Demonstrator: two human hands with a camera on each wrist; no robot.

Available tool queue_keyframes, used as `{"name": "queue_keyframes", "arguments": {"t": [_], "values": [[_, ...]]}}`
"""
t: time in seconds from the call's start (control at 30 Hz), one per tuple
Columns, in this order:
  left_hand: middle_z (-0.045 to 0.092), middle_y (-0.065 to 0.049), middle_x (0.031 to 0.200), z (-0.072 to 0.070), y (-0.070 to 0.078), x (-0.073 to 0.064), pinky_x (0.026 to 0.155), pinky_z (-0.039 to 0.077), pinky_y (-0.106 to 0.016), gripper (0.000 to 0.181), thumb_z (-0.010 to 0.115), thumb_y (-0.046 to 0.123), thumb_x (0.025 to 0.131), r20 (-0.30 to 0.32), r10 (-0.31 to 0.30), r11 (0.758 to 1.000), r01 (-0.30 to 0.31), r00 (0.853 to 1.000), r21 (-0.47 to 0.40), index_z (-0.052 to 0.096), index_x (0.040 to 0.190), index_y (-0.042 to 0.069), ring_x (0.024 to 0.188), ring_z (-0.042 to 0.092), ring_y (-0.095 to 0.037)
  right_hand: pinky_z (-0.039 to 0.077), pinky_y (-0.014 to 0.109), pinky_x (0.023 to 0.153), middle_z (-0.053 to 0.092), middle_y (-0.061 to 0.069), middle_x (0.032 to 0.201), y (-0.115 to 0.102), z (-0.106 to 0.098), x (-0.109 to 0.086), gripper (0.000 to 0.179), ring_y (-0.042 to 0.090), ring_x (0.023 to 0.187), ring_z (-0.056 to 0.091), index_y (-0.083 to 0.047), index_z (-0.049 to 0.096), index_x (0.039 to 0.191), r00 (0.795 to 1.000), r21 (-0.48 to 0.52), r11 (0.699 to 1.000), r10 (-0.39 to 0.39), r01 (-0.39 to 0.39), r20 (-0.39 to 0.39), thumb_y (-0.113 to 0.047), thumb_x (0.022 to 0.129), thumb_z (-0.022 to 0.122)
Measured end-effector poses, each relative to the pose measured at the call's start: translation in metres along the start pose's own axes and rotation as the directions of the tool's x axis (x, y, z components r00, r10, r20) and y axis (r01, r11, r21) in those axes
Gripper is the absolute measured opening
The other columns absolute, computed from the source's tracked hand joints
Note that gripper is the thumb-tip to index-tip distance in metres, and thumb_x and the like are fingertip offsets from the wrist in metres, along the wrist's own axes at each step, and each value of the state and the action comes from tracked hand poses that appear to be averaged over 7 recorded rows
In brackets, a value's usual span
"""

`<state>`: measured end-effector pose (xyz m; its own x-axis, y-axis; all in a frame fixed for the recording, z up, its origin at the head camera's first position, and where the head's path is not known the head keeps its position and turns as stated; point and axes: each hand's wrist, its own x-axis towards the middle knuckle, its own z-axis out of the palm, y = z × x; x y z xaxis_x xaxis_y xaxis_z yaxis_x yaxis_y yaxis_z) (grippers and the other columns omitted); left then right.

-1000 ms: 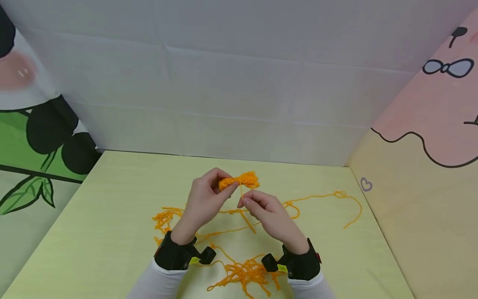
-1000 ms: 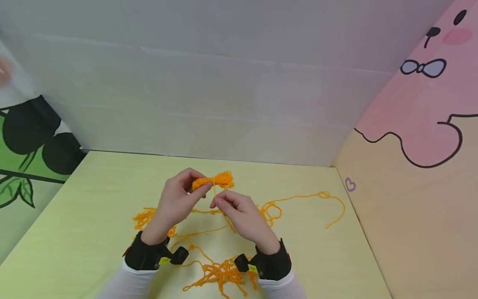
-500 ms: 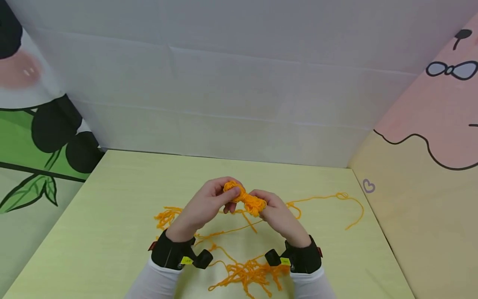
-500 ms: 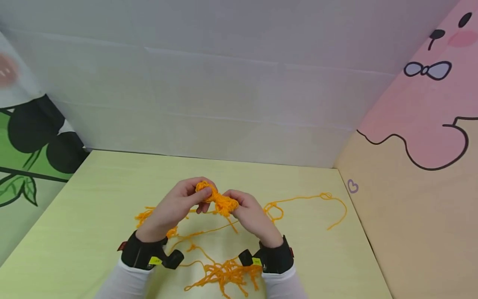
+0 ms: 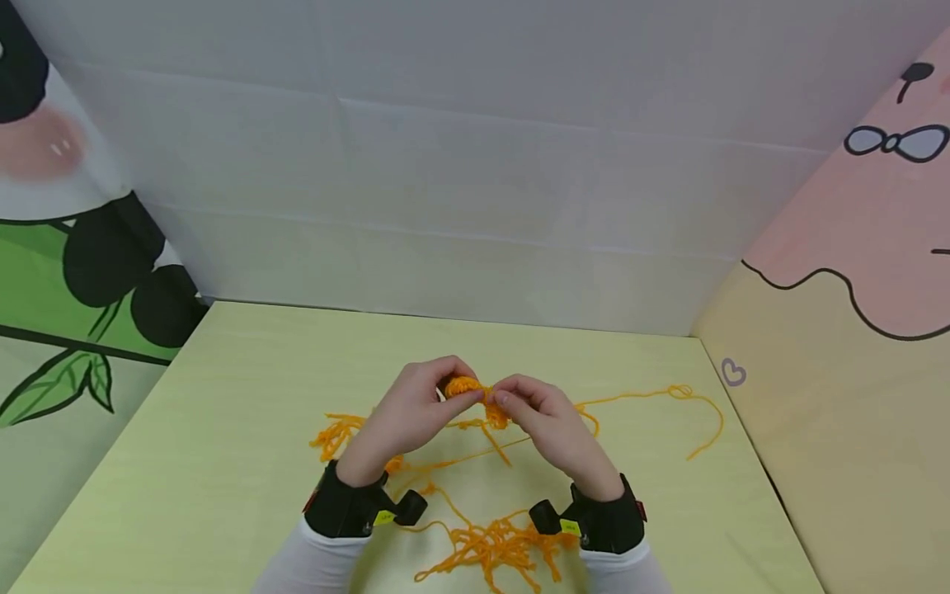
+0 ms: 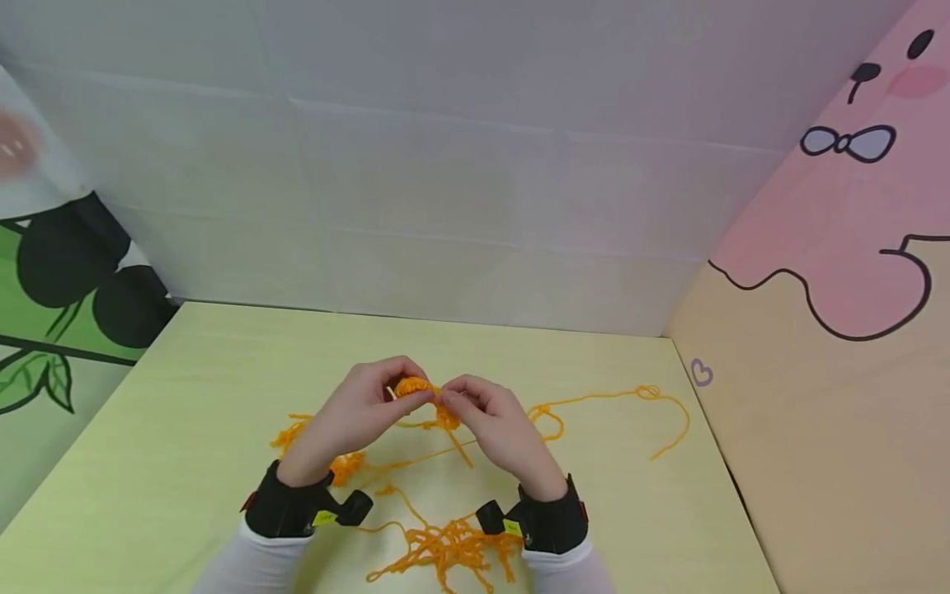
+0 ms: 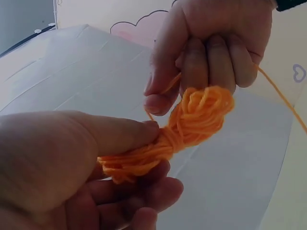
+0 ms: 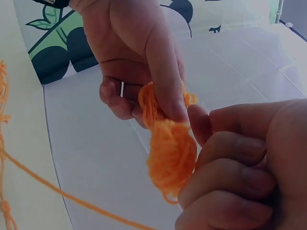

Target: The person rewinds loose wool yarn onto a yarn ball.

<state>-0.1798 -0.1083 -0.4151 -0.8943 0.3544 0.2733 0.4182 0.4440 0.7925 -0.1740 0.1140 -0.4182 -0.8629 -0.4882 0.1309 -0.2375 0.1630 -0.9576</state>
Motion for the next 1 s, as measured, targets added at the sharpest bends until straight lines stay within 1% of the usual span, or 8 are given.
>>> {"name": "queue_keyframes", "arguments": {"t": [0.17, 0.27, 0.37, 0.47, 0.57, 0.73, 0.87, 1.0], "values": [[0.064, 0.013, 0.080, 0.003, 0.000, 0.002, 0.048, 0.047, -0.030, 0.010, 0.074, 0.026, 0.090, -0.153, 0.008, 0.999, -0.002, 0.988, 0.045, 0.065, 0.093, 0.025, 0.062, 0.052, -0.009, 0.049, 0.046, 0.086, 0.068, 0.001, 0.108, -0.001, 0.011, 0.000, 0.018, 0.025, 0.097, 0.058, -0.013, 0.069, 0.110, 1.000, -0.088, 0.996, -0.006, 0.005, -0.018, -0.017, 0.104, 0.052], [0.066, 0.010, 0.080, 0.004, 0.002, 0.002, 0.044, 0.046, -0.030, 0.009, 0.073, 0.027, 0.091, -0.210, -0.015, 1.000, 0.009, 0.978, -0.030, 0.065, 0.095, 0.024, 0.061, 0.056, -0.010, 0.047, 0.046, 0.086, 0.069, 0.003, 0.110, 0.001, 0.014, 0.001, 0.019, 0.028, 0.097, 0.057, -0.013, 0.069, 0.110, 1.000, -0.093, 0.995, -0.019, 0.018, -0.005, -0.017, 0.105, 0.051], [0.067, 0.005, 0.082, 0.004, 0.004, 0.002, 0.043, 0.044, -0.028, 0.010, 0.071, 0.028, 0.092, -0.225, -0.045, 0.988, 0.010, 0.973, -0.155, 0.065, 0.098, 0.022, 0.061, 0.060, -0.013, 0.047, 0.046, 0.090, 0.070, 0.001, 0.109, 0.001, 0.015, 0.002, 0.020, 0.024, 0.100, 0.058, -0.013, 0.070, 0.110, 1.000, -0.100, 0.995, -0.018, 0.019, 0.007, -0.017, 0.105, 0.051], [0.069, -0.002, 0.088, 0.002, 0.006, 0.001, 0.045, 0.044, -0.026, 0.012, 0.069, 0.028, 0.094, -0.188, -0.063, 0.952, 0.002, 0.980, -0.306, 0.065, 0.102, 0.018, 0.063, 0.063, -0.020, 0.048, 0.046, 0.095, 0.070, -0.002, 0.107, 0.002, 0.015, 0.003, 0.020, 0.019, 0.104, 0.060, -0.014, 0.071, 0.109, 1.000, -0.094, 0.996, -0.010, 0.010, 0.010, -0.019, 0.104, 0.052], [0.067, -0.009, 0.093, 0.000, 0.008, 0.001, 0.049, 0.046, -0.025, 0.015, 0.065, 0.024, 0.097, -0.108, -0.069, 0.894, 0.013, 0.992, -0.448, 0.062, 0.106, 0.012, 0.064, 0.063, -0.027, 0.048, 0.049, 0.097, 0.071, 0.000, 0.108, 0.004, 0.013, 0.004, 0.020, 0.019, 0.105, 0.060, -0.012, 0.071, 0.109, 1.000, -0.083, 0.997, -0.004, 0.002, -0.016, -0.021, 0.104, 0.054], [0.063, -0.018, 0.091, -0.004, 0.009, 0.000, 0.054, 0.047, -0.027, 0.017, 0.057, 0.017, 0.102, 0.042, -0.035, 0.808, 0.053, 0.998, -0.587, 0.053, 0.109, 0.002, 0.065, 0.062, -0.034, 0.047, 0.052, 0.099, 0.070, 0.008, 0.110, 0.006, 0.008, 0.004, 0.022, 0.020, 0.108, 0.060, -0.009, 0.070, 0.110, 0.996, -0.056, 0.998, 0.010, -0.015, -0.084, -0.022, 0.104, 0.054], [0.067, -0.018, 0.084, -0.005, 0.009, 0.000, 0.054, 0.047, -0.026, 0.018, 0.056, 0.013, 0.101, 0.120, 0.002, 0.778, 0.074, 0.993, -0.624, 0.049, 0.105, -0.003, 0.068, 0.065, -0.037, 0.046, 0.051, 0.101, 0.070, 0.006, 0.111, 0.007, 0.004, 0.005, 0.023, 0.018, 0.108, 0.060, -0.010, 0.070, 0.116, 0.994, -0.022, 1.000, 0.007, -0.009, -0.110, -0.021, 0.104, 0.054], [0.064, -0.019, 0.082, -0.006, 0.008, 0.000, 0.056, 0.048, -0.025, 0.014, 0.058, 0.009, 0.100, 0.179, 0.047, 0.787, 0.074, 0.983, -0.613, 0.052, 0.103, -0.004, 0.069, 0.065, -0.038, 0.052, 0.041, 0.088, 0.070, 0.007, 0.105, 0.004, 0.000, 0.003, 0.019, 0.020, 0.091, 0.060, -0.008, 0.070, 0.113, 0.991, -0.038, 0.999, 0.030, -0.035, -0.127, -0.015, 0.103, 0.055]]}}
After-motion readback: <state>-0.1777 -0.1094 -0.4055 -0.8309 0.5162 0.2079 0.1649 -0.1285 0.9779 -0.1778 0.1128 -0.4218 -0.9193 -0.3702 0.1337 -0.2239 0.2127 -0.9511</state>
